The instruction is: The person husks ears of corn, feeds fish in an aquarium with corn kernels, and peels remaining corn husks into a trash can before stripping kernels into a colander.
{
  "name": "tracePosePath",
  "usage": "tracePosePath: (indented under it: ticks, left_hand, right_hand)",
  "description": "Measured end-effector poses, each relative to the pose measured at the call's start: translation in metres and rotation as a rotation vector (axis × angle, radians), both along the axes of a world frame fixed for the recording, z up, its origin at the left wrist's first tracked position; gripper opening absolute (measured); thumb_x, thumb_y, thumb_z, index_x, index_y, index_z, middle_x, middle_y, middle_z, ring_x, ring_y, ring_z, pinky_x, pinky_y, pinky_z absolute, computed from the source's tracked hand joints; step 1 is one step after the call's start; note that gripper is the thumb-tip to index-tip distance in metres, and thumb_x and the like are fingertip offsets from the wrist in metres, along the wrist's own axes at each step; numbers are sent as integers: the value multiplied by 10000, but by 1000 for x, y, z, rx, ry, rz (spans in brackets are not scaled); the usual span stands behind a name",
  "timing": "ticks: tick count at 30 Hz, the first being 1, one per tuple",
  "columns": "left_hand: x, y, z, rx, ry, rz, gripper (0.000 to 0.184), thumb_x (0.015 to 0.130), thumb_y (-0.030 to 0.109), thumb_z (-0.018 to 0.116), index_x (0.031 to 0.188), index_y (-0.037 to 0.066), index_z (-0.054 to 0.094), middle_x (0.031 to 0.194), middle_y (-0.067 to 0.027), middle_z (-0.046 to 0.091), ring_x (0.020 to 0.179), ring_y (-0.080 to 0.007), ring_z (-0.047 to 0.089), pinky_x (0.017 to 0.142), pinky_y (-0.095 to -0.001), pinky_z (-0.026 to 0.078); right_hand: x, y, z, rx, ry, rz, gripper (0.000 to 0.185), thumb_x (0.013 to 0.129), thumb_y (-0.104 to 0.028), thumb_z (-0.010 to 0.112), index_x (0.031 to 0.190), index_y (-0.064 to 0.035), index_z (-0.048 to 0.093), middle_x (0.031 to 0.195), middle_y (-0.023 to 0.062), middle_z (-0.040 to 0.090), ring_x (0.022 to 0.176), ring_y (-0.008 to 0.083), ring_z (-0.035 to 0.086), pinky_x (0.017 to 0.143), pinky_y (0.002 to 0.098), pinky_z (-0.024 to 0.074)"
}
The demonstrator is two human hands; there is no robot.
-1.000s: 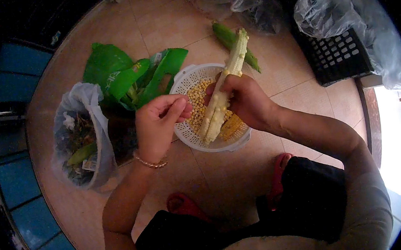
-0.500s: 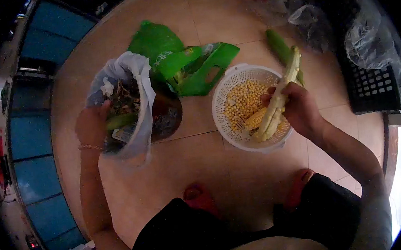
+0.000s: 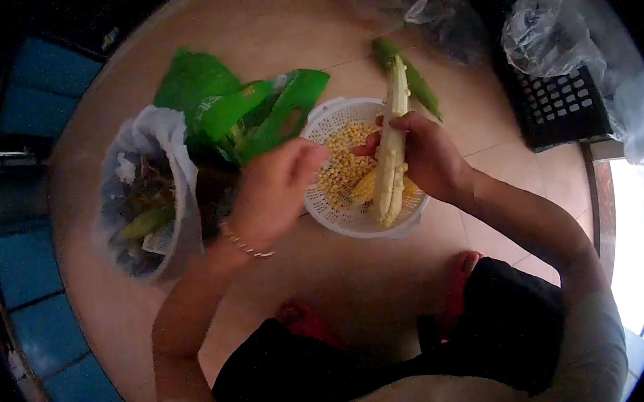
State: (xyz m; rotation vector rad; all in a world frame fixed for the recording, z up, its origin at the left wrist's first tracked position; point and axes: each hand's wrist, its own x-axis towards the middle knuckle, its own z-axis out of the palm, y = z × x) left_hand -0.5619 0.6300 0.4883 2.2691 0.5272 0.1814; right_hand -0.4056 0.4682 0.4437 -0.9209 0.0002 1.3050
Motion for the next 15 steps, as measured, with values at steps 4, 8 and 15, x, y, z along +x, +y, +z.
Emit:
tracePosePath:
  ticks: [4,8,15]
  left_hand:
    - [36,-21,-40,-269,26,-78,243,866,220,431,848,29,581,605,-17,514,552,-74,477,507,-214,382]
    - [51,-7,-25,-324,67,-66,255,861,227,444,814,19,584,569,1,511,519,-66,471,482,-200,374]
    - [40,6,-79,-171,-31,-81,170,762,159,589,861,21,580,677,-45,562,598,-110,526,548,-228,431]
  right_hand:
    - [5,-1,-2,114,-1,5,353,785,-235,364,1042,6,379,907,159,533,912,258,508,894,342,337]
    - [17,-5,1,102,-75,14,358,790,-244,337,1042,7,383,929,166,543,896,240,505,888,331,341]
    - [25,-16,-6,-130,-60,-30,357,807,-252,322,1018,21,411,886,143,561,779,202,525,760,297,419]
